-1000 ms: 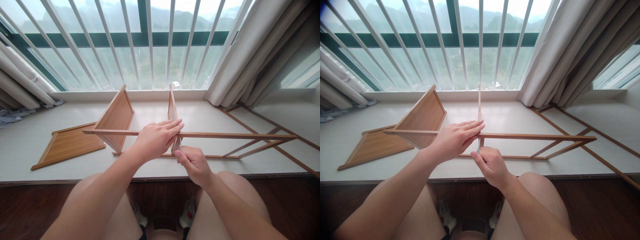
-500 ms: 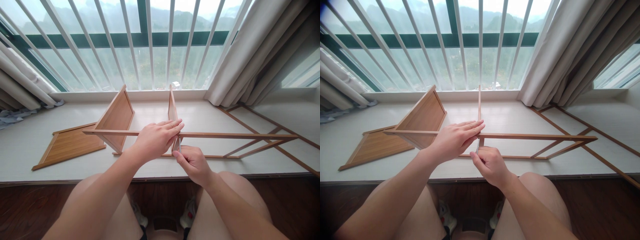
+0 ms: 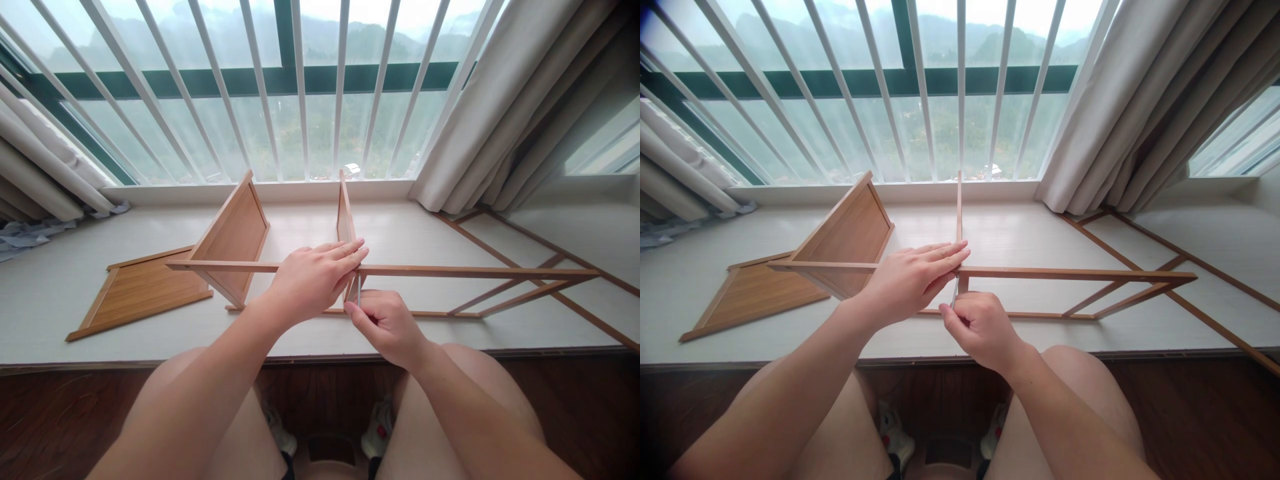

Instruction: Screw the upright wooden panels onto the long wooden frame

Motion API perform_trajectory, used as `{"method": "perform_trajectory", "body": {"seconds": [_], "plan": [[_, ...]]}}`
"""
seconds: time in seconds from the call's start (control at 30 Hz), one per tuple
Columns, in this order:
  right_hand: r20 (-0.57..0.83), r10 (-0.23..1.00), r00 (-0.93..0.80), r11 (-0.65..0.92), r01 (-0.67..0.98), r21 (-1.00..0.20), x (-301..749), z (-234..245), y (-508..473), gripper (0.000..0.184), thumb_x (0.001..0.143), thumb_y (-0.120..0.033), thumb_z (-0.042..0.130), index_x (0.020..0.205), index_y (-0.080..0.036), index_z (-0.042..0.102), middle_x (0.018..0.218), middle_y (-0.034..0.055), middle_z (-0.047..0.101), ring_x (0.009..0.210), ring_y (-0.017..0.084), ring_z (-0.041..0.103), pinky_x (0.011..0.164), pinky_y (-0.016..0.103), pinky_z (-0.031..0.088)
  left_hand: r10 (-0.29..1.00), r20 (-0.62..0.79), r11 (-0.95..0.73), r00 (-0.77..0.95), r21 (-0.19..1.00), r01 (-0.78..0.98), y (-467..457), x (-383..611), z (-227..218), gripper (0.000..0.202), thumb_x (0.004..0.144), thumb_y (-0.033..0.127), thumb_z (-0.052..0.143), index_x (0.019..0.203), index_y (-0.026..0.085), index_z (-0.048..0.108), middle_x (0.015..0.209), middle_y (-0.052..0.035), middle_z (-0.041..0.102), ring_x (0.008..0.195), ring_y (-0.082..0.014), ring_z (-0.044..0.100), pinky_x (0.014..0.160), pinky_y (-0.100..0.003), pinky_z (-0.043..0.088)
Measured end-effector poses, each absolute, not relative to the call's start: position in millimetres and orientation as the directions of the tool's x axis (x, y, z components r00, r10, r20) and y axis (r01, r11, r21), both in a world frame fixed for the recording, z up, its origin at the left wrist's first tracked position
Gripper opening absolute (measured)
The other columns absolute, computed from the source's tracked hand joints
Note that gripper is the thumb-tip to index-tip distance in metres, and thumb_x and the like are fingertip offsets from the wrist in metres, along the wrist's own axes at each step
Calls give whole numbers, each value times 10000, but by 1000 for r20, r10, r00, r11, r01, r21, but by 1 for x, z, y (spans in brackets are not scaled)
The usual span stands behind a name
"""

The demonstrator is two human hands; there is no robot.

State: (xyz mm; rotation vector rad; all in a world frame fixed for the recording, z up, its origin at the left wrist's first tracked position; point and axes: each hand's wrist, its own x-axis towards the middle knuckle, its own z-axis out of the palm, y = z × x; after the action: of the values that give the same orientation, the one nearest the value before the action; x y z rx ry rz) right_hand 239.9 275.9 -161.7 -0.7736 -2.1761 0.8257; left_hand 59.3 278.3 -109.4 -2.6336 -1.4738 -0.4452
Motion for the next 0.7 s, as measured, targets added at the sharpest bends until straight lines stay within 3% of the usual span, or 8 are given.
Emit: {"method": "perform_trajectory", "body": {"seconds": [0.3, 0.53, 0.7], "plan": [[211, 682, -700, 592, 360, -721, 248, -147, 287, 478, 920, -302, 483, 516, -171, 263, 499, -42, 238, 486, 78, 219, 491, 265, 213, 827, 292, -516, 480, 59, 854, 278, 60, -109, 442, 982, 298, 321, 1413, 338, 412, 1474, 51, 401, 1262, -157, 496, 919, -306, 482], [264, 737, -622, 587, 397, -705, 252, -141, 285, 504, 883, -338, 560, 524, -180, 242, 507, -42, 235, 501, 81, 219, 472, 259, 202, 830, 286, -515, 478, 68, 854, 278, 61, -109, 447, 981, 297, 316, 1417, 330, 409, 1475, 25, 403, 1261, -171, 499, 928, -313, 473], [291, 816, -500, 510, 386, -768, 255, -151, 279, 497, 831, -390, 656, 546, -183, 306, 527, -50, 281, 518, 82, 256, 485, 243, 240, 830, 277, -519, 484, 62, 853, 278, 60, -108, 450, 980, 294, 313, 1419, 322, 404, 1482, 25, 393, 1258, -168, 500, 932, -308, 468]]}}
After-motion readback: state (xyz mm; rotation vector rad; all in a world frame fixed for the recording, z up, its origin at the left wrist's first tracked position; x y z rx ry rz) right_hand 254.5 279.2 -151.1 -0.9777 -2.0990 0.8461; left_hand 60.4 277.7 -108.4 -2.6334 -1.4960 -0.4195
